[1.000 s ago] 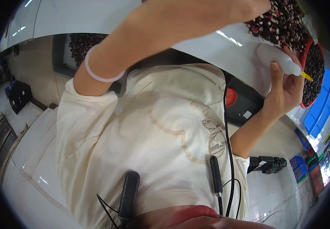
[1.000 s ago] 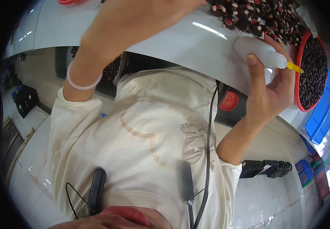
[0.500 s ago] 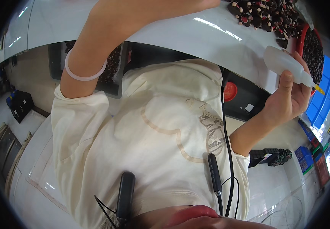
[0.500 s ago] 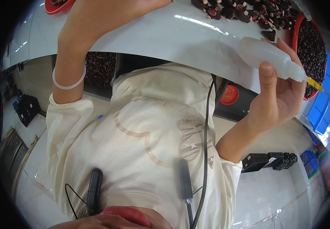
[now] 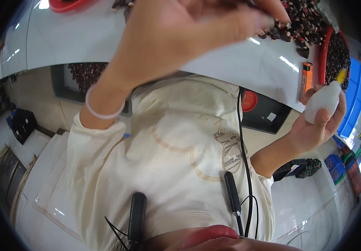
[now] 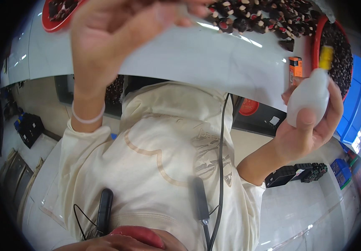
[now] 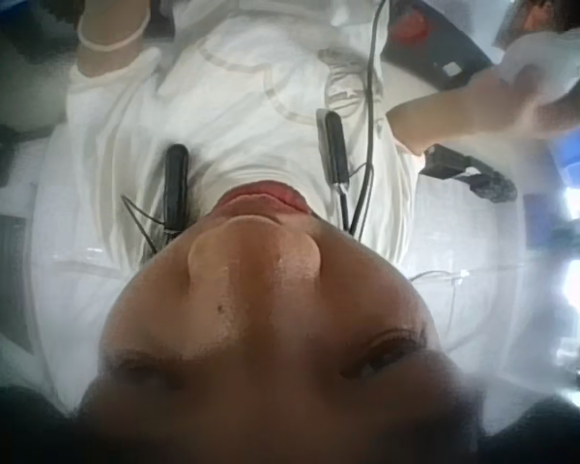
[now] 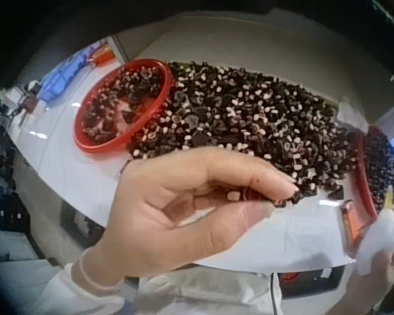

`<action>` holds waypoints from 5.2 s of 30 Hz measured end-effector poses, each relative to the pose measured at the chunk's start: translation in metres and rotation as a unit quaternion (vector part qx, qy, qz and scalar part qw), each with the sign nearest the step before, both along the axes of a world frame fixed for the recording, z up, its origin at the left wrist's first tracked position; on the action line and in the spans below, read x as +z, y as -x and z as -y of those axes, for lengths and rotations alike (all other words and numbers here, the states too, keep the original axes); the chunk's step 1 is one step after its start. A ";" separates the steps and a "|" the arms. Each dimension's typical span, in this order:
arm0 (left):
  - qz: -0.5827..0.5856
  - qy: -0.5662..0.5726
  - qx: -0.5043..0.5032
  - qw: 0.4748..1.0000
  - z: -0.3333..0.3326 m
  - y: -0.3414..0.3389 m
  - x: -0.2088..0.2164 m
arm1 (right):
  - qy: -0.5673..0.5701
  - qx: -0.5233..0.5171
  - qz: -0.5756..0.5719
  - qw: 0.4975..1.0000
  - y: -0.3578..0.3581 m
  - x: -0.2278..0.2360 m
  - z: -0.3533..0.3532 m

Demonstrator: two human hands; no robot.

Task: The person assembles small decorative items by applying adhesive with a precision glue bottle and attaching pieces together by hand, sorting items into trays on the workbench.

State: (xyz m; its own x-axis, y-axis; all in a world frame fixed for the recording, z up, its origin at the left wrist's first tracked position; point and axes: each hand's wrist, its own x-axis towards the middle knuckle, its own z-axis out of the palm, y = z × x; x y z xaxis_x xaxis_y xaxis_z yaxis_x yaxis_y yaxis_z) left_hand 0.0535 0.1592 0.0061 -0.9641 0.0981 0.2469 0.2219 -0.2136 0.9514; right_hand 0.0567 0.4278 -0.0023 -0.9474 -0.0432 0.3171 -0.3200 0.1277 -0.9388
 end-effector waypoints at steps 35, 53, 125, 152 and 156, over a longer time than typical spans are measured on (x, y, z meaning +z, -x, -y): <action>0.151 -0.155 -0.105 0.971 -0.032 -0.015 -0.036 | -0.138 0.078 -0.073 0.985 0.016 0.038 0.003; 0.119 -0.158 -0.115 0.974 -0.036 -0.013 -0.038 | -0.064 0.118 -0.087 0.987 0.015 0.039 -0.028; -0.088 0.057 -0.016 0.994 -0.034 -0.024 -0.018 | -0.090 0.026 -0.148 0.984 -0.014 -0.010 0.064; -0.205 0.601 0.034 0.772 0.032 0.105 0.033 | -0.161 0.001 -0.057 0.985 -0.007 0.004 0.013; -0.144 0.489 0.102 0.854 0.021 0.088 0.037 | -0.053 -0.050 -0.049 0.996 0.003 -0.002 0.020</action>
